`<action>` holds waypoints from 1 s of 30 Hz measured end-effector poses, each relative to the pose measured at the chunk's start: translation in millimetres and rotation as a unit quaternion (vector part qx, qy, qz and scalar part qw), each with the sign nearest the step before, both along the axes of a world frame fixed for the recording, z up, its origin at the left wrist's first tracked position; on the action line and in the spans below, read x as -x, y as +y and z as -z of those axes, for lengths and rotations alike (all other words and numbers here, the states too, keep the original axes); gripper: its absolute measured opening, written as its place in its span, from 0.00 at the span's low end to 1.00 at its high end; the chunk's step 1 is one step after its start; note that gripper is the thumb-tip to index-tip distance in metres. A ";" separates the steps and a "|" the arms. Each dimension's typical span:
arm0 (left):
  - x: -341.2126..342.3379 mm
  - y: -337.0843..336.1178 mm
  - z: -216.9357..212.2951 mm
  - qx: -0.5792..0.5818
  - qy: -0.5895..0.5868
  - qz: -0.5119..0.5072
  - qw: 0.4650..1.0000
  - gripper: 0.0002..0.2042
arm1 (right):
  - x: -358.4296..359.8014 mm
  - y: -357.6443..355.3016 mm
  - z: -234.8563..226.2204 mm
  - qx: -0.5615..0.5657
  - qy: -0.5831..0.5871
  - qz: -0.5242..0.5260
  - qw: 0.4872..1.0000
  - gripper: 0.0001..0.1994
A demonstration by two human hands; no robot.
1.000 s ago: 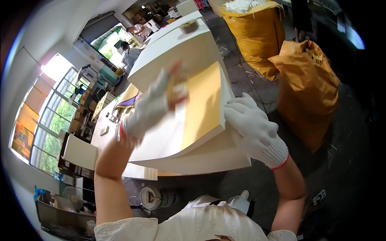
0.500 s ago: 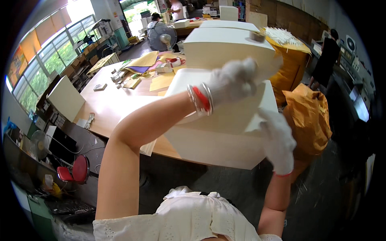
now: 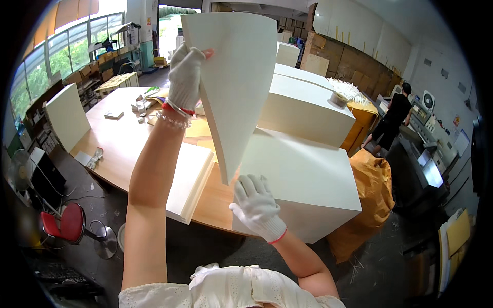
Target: The person repeatedly picks up a single sheet of white paper from a table and places it onto a growing stack of similar sheets. The person wears white gloves and handles the paper carefully, aligning each sheet before adding it to the pile. The task continues in a repetitive loop throughout the video.
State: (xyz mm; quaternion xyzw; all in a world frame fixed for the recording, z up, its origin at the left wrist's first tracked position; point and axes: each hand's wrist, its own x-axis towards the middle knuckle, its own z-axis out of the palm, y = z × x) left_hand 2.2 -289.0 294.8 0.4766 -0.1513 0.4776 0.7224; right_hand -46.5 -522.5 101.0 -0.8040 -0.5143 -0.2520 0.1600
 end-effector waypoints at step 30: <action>47.8 144.0 292.0 -0.339 0.396 -0.264 0.811 0.29 | 8.3 239.2 224.3 -0.363 0.750 -0.021 0.553 0.22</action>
